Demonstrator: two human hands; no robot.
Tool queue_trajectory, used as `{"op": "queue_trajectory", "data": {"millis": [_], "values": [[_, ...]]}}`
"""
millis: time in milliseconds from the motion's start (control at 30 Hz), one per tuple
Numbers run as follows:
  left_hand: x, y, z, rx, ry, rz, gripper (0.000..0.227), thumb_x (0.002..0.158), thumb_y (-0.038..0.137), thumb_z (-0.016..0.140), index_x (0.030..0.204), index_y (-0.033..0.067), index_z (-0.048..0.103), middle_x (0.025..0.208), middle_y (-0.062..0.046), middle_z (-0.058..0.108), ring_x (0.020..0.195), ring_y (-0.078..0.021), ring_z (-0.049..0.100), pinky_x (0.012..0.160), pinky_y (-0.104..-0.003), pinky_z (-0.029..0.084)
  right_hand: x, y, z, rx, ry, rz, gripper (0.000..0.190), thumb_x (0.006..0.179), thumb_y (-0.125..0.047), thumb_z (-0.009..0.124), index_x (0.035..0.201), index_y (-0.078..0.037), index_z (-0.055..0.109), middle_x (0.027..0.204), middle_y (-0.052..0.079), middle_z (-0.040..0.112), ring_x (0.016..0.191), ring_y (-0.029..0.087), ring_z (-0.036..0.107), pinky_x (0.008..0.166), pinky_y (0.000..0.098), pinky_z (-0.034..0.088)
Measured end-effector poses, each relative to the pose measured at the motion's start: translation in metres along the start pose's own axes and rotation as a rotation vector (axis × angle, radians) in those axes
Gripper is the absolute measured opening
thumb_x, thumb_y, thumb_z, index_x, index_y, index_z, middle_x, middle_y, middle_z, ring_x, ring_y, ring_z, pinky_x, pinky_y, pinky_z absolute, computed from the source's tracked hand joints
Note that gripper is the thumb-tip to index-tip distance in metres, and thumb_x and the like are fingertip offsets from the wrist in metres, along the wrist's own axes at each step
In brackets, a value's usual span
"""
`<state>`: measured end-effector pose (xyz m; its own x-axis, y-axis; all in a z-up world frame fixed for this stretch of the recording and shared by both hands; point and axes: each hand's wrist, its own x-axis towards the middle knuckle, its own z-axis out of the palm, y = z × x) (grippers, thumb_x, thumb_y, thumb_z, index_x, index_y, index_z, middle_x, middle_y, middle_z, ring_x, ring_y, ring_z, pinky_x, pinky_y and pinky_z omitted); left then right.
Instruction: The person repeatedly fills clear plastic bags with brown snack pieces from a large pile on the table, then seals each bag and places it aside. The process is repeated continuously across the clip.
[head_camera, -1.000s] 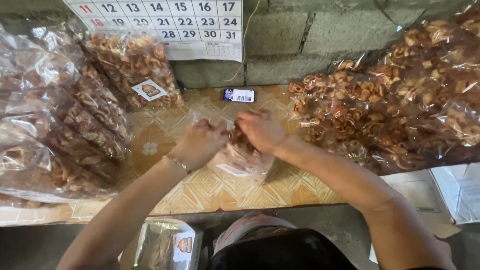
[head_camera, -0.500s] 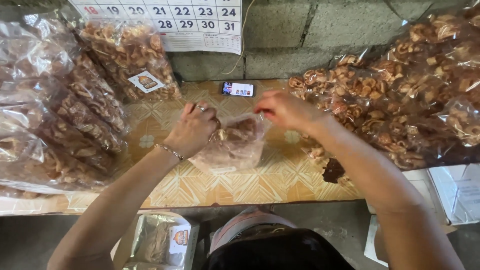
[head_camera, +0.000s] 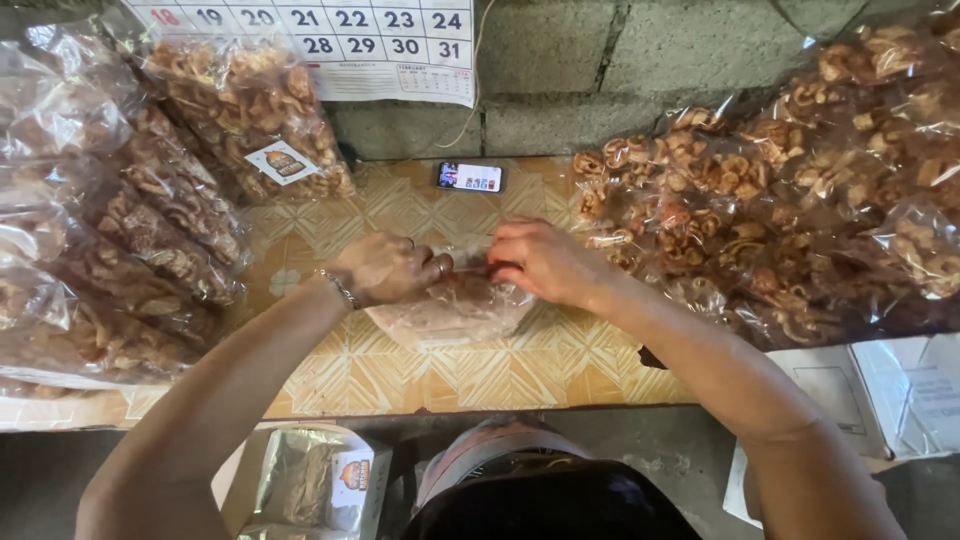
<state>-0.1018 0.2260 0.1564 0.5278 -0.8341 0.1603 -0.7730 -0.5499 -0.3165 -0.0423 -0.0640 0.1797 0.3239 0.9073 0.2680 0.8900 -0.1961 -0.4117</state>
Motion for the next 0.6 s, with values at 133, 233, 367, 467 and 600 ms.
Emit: {"op": "queue_trajectory", "data": {"millis": [133, 233, 367, 467, 600], "values": [[0.002, -0.01, -0.002, -0.007, 0.021, -0.073, 0.021, 0.089, 0.041, 0.054, 0.099, 0.0232, 0.059, 0.08, -0.002, 0.065, 0.061, -0.0207, 0.067, 0.053, -0.037, 0.056, 0.008, 0.021, 0.011, 0.084, 0.067, 0.114, 0.001, 0.085, -0.02, 0.071, 0.085, -0.019, 0.071, 0.081, 0.003, 0.063, 0.08, 0.027, 0.065, 0.075, 0.0362, 0.054], [-0.009, -0.046, 0.025, 0.103, 0.038, -0.105, 0.015, 0.093, 0.042, 0.049, 0.102, 0.0309, 0.056, 0.077, 0.002, 0.065, 0.056, -0.0188, 0.065, 0.053, -0.036, 0.056, 0.03, 0.053, 0.02, -0.01, 0.178, 0.133, 0.009, 0.086, -0.01, 0.067, 0.091, -0.014, 0.073, 0.085, 0.008, 0.066, 0.085, 0.03, 0.064, 0.084, 0.0402, 0.048], [0.012, -0.05, -0.028, 0.325, 0.059, -0.184, 0.014, 0.088, 0.048, 0.049, 0.081, 0.0384, 0.057, 0.067, 0.023, 0.064, 0.058, -0.0054, 0.064, 0.053, -0.027, 0.054, 0.053, 0.045, -0.025, 0.002, 0.265, 0.037, 0.015, 0.085, -0.006, 0.066, 0.092, -0.016, 0.074, 0.085, 0.002, 0.069, 0.085, 0.026, 0.067, 0.084, 0.0354, 0.051], [0.026, 0.016, -0.008, -0.353, -0.43, -1.066, 0.051, 0.093, 0.059, 0.04, 0.094, 0.018, 0.072, 0.08, -0.01, 0.07, 0.072, -0.0295, 0.071, 0.05, -0.044, 0.051, 0.028, 0.03, -0.016, 0.13, 0.219, 0.063, 0.013, 0.085, -0.002, 0.062, 0.091, -0.01, 0.071, 0.081, 0.013, 0.06, 0.078, 0.031, 0.06, 0.08, 0.0436, 0.049], [0.002, 0.162, 0.176, 0.758, -0.913, -1.168, 0.05, 0.095, 0.061, 0.031, 0.119, 0.0238, 0.053, 0.114, -0.003, 0.047, 0.104, -0.0291, 0.044, 0.078, -0.046, 0.027, -0.039, -0.02, 0.03, 0.168, -0.121, 0.273, 0.016, 0.072, -0.015, 0.072, 0.081, -0.026, 0.079, 0.075, -0.004, 0.074, 0.078, 0.017, 0.07, 0.077, 0.0312, 0.053]]}}
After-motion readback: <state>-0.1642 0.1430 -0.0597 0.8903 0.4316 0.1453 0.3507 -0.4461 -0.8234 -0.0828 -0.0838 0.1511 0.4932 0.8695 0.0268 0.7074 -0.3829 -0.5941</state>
